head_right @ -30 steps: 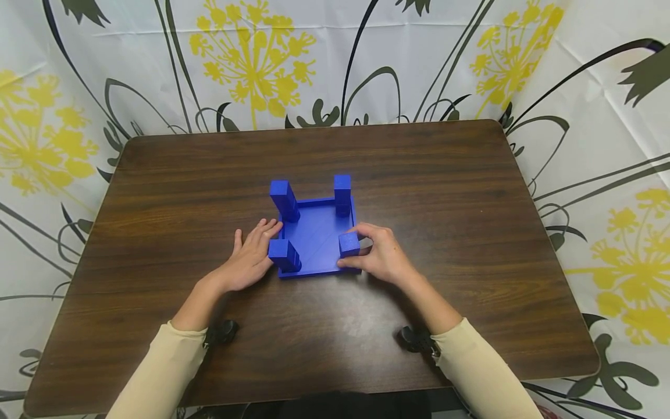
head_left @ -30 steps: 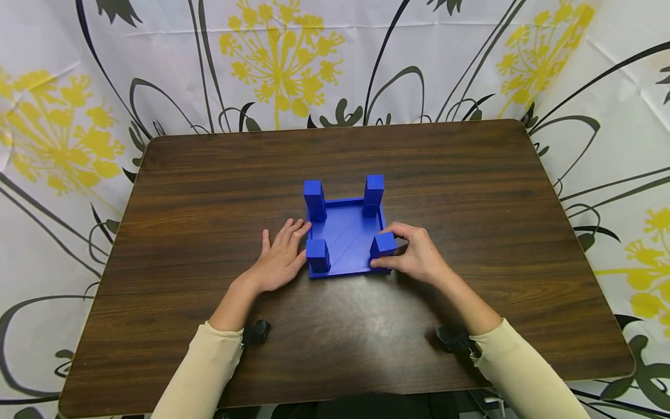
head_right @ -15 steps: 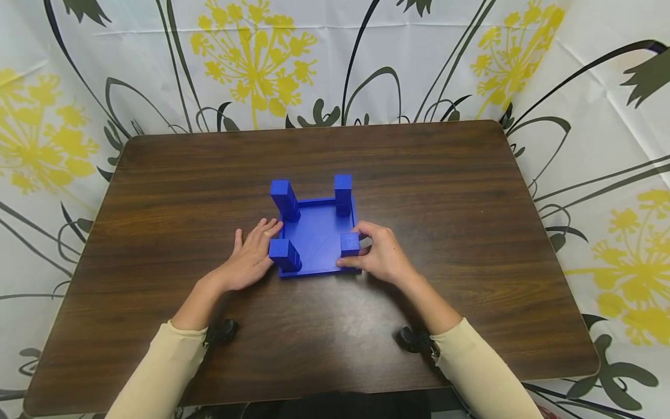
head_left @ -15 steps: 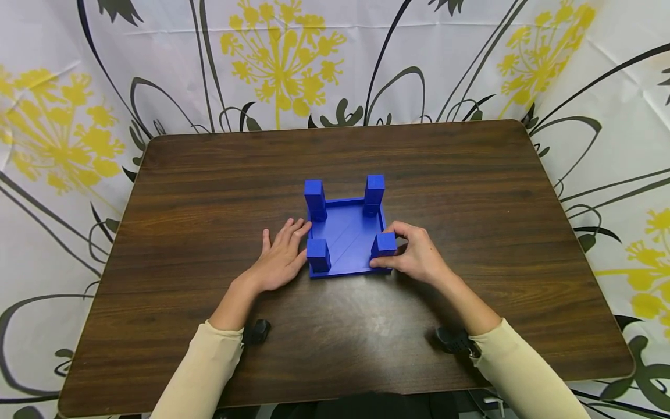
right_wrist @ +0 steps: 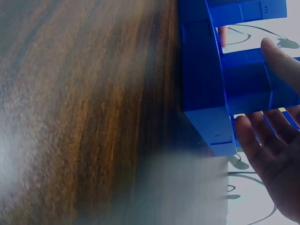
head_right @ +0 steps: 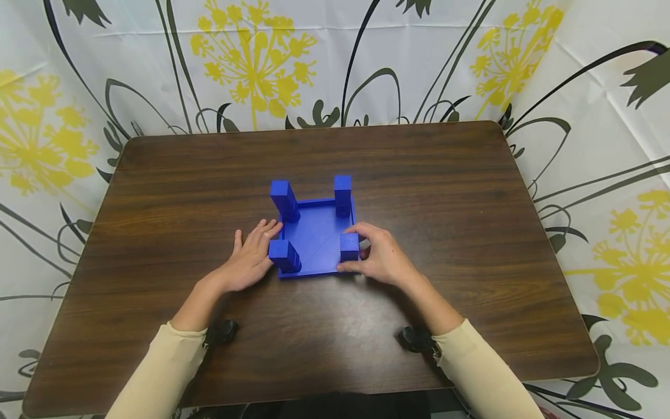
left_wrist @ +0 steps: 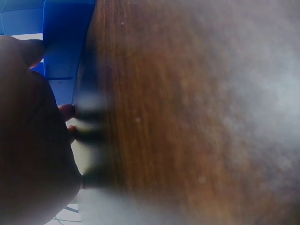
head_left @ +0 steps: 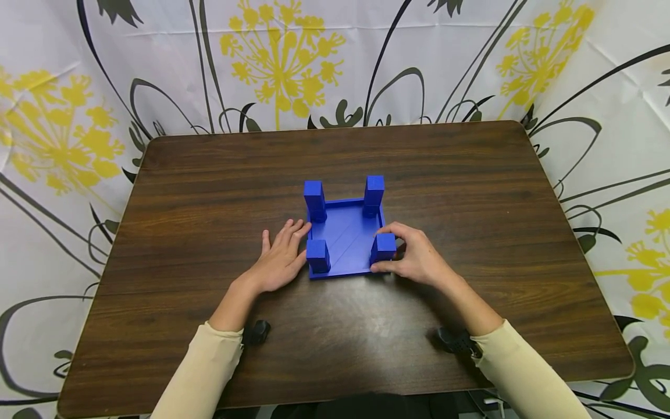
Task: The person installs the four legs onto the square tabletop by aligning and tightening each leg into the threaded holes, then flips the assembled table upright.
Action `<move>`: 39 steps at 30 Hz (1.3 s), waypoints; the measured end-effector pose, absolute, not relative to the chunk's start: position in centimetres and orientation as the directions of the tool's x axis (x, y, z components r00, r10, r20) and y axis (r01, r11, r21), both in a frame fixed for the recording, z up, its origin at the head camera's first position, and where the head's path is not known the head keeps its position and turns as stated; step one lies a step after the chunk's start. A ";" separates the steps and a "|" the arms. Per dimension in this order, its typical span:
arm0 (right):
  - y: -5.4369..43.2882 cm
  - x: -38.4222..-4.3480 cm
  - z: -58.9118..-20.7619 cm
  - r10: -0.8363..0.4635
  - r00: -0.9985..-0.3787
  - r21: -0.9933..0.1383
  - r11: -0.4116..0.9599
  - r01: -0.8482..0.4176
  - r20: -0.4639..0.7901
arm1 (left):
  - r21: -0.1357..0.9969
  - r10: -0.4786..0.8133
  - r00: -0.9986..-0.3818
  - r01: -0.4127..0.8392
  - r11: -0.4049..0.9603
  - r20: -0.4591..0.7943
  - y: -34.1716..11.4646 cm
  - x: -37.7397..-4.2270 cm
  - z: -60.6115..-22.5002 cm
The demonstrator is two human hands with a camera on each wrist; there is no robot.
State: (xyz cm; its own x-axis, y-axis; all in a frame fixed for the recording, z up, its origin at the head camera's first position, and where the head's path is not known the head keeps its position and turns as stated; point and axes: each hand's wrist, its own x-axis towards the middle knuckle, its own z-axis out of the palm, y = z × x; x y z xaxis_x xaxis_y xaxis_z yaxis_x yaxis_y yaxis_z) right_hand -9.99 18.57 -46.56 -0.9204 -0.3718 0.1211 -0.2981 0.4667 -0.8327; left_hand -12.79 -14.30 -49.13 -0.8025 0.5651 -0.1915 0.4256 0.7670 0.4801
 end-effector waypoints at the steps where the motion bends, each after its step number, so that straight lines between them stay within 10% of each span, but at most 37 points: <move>1: 18.7 -10.0 -46.5 -0.382 -0.917 -0.830 0.468 -0.302 0.118 | 0.482 0.566 -0.802 0.425 0.766 -0.191 -14.3 -12.8 -49.2; 20: 20.0 -11.1 -46.0 -0.674 -0.725 -0.948 0.120 -0.296 0.141 | 0.487 0.568 -0.799 0.422 0.765 -0.199 -14.3 -12.7 -49.0; 39: 20.3 -11.1 -46.0 -0.647 -0.757 -0.962 0.137 -0.234 0.092 | 0.488 0.568 -0.799 0.422 0.764 -0.197 -14.3 -12.7 -48.8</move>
State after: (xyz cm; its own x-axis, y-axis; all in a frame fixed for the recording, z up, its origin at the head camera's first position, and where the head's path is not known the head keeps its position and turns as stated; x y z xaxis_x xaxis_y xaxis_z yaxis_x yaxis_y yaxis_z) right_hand -11.10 20.28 -46.04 -0.7570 -0.6470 0.0918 -0.2342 0.1374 -0.9624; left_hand -12.69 -14.30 -48.81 -0.7992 0.5678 -0.1972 0.4224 0.7640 0.4877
